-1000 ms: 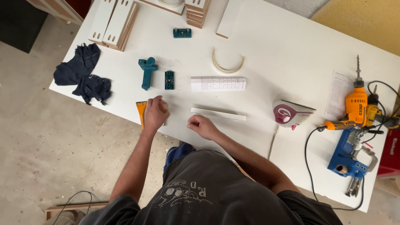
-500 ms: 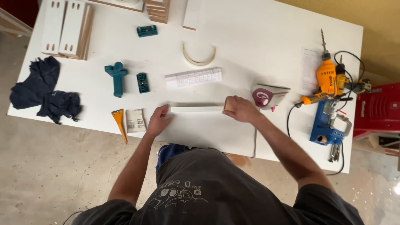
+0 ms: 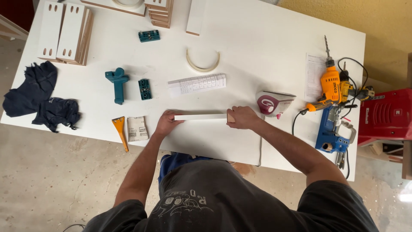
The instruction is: The person aligns a white rectangular wooden piece with a curved edge on a workbench. They use a household iron to press a paper template onto the wood, then remove the paper. The person uses a hand plane to smooth the edges of the wood and finishes by sanding the surface with a sanding block.
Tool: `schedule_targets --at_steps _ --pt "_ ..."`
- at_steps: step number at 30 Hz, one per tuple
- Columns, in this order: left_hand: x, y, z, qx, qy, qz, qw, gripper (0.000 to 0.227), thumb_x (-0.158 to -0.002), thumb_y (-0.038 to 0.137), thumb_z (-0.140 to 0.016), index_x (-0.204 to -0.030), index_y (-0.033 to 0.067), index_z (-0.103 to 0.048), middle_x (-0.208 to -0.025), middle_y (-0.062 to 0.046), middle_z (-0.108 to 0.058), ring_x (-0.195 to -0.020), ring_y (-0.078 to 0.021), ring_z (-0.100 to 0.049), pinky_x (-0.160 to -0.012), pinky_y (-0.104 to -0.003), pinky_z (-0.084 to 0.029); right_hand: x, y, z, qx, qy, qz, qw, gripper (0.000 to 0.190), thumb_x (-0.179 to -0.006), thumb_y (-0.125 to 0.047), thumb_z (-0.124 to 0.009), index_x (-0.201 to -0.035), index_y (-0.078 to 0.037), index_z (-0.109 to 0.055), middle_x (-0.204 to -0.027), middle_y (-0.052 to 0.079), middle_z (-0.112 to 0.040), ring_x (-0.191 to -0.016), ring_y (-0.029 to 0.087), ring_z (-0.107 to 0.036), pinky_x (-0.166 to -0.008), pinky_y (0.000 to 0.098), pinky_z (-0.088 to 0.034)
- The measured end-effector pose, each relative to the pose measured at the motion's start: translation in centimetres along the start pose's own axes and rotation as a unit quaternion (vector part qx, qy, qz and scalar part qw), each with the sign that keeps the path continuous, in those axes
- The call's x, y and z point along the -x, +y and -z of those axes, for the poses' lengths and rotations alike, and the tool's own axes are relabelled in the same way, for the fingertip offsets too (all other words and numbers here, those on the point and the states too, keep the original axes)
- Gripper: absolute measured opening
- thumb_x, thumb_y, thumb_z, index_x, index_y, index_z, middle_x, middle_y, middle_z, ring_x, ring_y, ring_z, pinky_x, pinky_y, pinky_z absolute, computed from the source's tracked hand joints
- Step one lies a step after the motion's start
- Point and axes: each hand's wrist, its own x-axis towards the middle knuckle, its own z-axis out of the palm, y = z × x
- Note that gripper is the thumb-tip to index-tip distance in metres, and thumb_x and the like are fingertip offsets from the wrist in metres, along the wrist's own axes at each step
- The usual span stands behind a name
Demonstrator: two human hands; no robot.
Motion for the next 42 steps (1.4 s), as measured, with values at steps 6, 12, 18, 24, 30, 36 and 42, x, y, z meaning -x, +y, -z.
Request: schedule_targets --at_steps 6,12,18,24,30,36,42 --pt "-0.1 0.3 0.3 -0.023 0.000 -0.046 0.999 0.023 -0.081 0.037 -0.087 -0.101 0.0254 -0.082 -0.089 0.005 -0.076 -0.091 -0.0191 -0.066 -0.094 -0.031 -0.052 -2.1 -2.4 2.1 -0.049 0.001 0.014 0.999 0.058 -0.091 -0.061 -0.052 -0.128 -0.016 -0.058 -0.098 0.006 -0.063 -0.091 0.029 -0.071 -0.075 0.0442 -0.057" --pt "0.0 0.4 0.3 -0.015 0.020 -0.064 0.998 0.025 -0.080 0.039 -0.087 -0.100 0.0232 -0.081 -0.087 0.003 -0.075 -0.090 -0.0215 -0.065 -0.092 -0.032 -0.053 -7.7 -8.8 3.9 -0.067 0.062 0.059 0.994 0.051 -0.087 -0.058 -0.059 -0.118 -0.017 -0.060 -0.095 0.009 -0.065 -0.087 0.033 -0.072 -0.072 0.0476 -0.055" --pt "-0.3 -1.3 -0.4 -0.040 0.021 -0.102 0.994 0.024 -0.082 0.041 -0.085 -0.090 0.0195 -0.077 -0.087 0.001 -0.072 -0.094 -0.0240 -0.065 -0.092 -0.033 -0.052 -12.1 -14.5 6.8 -0.089 0.059 0.092 0.990 0.051 -0.087 -0.053 -0.059 -0.118 -0.013 -0.063 -0.092 0.012 -0.066 -0.086 0.035 -0.073 -0.072 0.0489 -0.055" --pt "-0.4 -6.3 -2.8 -0.018 0.017 -0.118 0.993 0.020 -0.080 0.035 -0.085 -0.084 0.0186 -0.074 -0.086 0.000 -0.070 -0.095 -0.0264 -0.064 -0.092 -0.035 -0.051 -13.8 -16.9 7.4 -0.095 0.089 0.100 0.986 0.061 -0.088 -0.061 -0.057 -0.123 -0.010 -0.061 -0.097 0.016 -0.066 -0.090 0.038 -0.072 -0.074 0.0531 -0.056" --pt "-0.2 -0.6 0.4 -0.001 0.032 -0.119 0.992 0.022 -0.080 0.040 -0.086 -0.092 0.0220 -0.080 -0.085 0.002 -0.074 -0.088 -0.0219 -0.068 -0.091 -0.030 -0.051 -10.8 -13.2 6.6 -0.091 0.070 0.065 0.991 0.056 -0.087 -0.059 -0.058 -0.119 -0.013 -0.061 -0.098 0.014 -0.068 -0.093 0.038 -0.073 -0.075 0.0535 -0.057" --pt "-0.3 -0.3 0.1 -0.026 0.039 -0.116 0.992 0.025 -0.079 0.040 -0.088 -0.088 0.0188 -0.079 -0.080 -0.001 -0.071 -0.085 -0.0247 -0.067 -0.087 -0.032 -0.053 -6.2 -6.3 3.9 -0.075 0.029 0.006 0.997 0.055 -0.085 -0.058 -0.058 -0.119 -0.015 -0.061 -0.100 0.012 -0.070 -0.094 0.035 -0.073 -0.077 0.0517 -0.058" --pt "0.0 -1.6 -0.7 -0.019 0.029 -0.071 0.997 0.026 -0.077 0.040 -0.089 -0.097 0.0238 -0.082 -0.090 0.003 -0.076 -0.092 -0.0225 -0.068 -0.093 -0.032 -0.053 -1.8 -1.7 3.1 -0.074 -0.034 -0.060 0.995 0.061 -0.086 -0.060 -0.055 -0.126 -0.015 -0.060 -0.107 0.010 -0.070 -0.101 0.032 -0.073 -0.081 0.0491 -0.058"
